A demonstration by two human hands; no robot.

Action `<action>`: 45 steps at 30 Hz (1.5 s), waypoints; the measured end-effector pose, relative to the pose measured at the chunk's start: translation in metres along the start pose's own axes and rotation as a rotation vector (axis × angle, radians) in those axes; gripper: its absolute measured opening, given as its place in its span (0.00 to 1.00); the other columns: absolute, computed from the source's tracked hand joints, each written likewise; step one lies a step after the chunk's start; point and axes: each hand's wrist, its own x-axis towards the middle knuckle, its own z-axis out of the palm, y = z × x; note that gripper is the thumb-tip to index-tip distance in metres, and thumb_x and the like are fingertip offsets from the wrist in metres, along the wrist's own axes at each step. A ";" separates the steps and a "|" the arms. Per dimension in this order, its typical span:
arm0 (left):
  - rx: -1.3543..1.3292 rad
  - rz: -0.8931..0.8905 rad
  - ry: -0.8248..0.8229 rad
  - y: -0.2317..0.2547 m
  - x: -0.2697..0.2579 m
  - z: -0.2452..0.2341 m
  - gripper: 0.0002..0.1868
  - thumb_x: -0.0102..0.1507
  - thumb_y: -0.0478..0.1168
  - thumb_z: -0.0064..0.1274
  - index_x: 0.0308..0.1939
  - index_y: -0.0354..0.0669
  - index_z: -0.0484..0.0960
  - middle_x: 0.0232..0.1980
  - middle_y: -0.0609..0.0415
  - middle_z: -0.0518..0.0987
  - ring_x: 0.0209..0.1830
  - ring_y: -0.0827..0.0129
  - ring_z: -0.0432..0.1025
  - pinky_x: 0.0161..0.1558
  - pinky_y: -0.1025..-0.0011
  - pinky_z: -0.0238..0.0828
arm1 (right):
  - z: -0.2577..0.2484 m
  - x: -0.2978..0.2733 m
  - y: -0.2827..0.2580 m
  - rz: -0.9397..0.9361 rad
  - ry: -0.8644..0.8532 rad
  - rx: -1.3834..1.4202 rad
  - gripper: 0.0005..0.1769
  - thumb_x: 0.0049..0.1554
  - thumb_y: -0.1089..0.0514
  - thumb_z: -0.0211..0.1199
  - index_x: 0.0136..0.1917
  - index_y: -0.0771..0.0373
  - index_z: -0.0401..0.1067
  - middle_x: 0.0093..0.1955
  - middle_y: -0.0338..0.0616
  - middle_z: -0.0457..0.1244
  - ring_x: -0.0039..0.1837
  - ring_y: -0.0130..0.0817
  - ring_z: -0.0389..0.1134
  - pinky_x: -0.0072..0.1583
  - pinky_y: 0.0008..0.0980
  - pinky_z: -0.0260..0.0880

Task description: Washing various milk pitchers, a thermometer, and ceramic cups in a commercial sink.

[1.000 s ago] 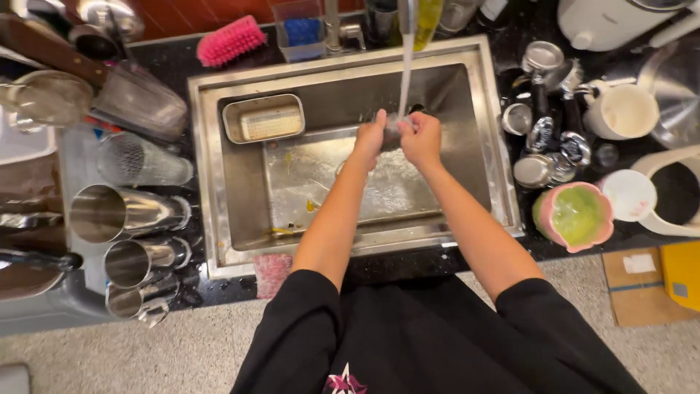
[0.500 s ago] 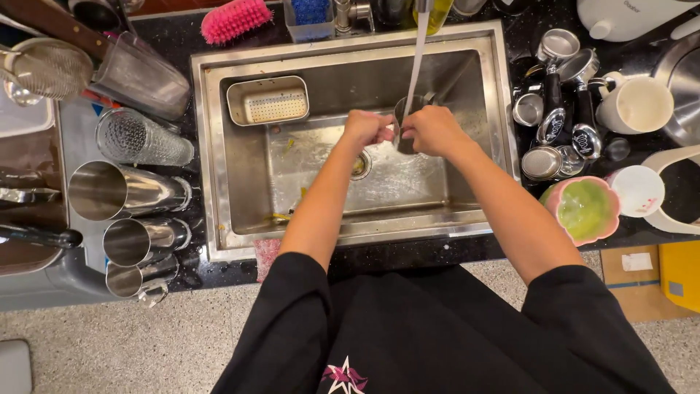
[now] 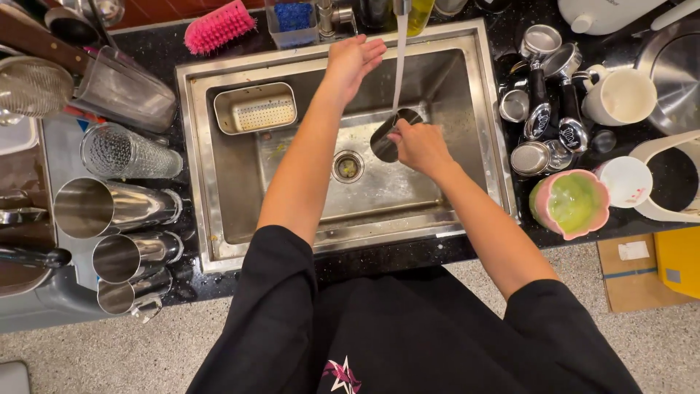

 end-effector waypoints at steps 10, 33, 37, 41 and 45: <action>-0.159 -0.063 -0.038 0.039 0.004 0.002 0.29 0.61 0.29 0.48 0.67 0.23 0.66 0.58 0.39 0.80 0.50 0.61 0.77 0.46 0.68 0.73 | -0.028 -0.008 -0.016 -0.251 0.172 -0.039 0.09 0.56 0.59 0.68 0.41 0.62 0.68 0.37 0.47 0.64 0.44 0.49 0.64 0.47 0.43 0.65; -0.318 -0.414 -0.588 0.042 -0.282 0.012 0.41 0.65 0.63 0.50 0.74 0.40 0.66 0.67 0.41 0.77 0.67 0.54 0.73 0.67 0.57 0.71 | -0.126 -0.080 -0.091 -0.808 0.511 -0.229 0.10 0.45 0.58 0.68 0.43 0.57 0.79 0.50 0.38 0.72 0.48 0.34 0.65 0.55 0.44 0.62; -0.250 -0.202 -0.584 0.061 -0.303 0.001 0.40 0.67 0.55 0.54 0.76 0.36 0.65 0.65 0.37 0.76 0.64 0.55 0.74 0.65 0.59 0.71 | -0.120 -0.091 -0.102 -0.696 0.566 -0.178 0.13 0.56 0.48 0.70 0.50 0.56 0.79 0.54 0.36 0.70 0.49 0.39 0.62 0.55 0.45 0.61; -0.224 -0.150 -0.519 0.077 -0.324 -0.006 0.37 0.66 0.52 0.54 0.74 0.33 0.67 0.62 0.37 0.79 0.61 0.56 0.76 0.63 0.62 0.74 | -0.109 -0.094 -0.108 -0.623 0.538 -0.001 0.21 0.58 0.42 0.76 0.53 0.57 0.76 0.57 0.43 0.62 0.54 0.44 0.61 0.56 0.48 0.64; -0.181 -0.105 -0.475 0.078 -0.334 -0.013 0.34 0.67 0.51 0.53 0.72 0.33 0.70 0.61 0.40 0.79 0.61 0.59 0.76 0.62 0.63 0.74 | -0.111 -0.087 -0.120 -0.586 0.292 0.128 0.22 0.49 0.50 0.77 0.55 0.60 0.79 0.58 0.49 0.57 0.59 0.46 0.63 0.57 0.49 0.68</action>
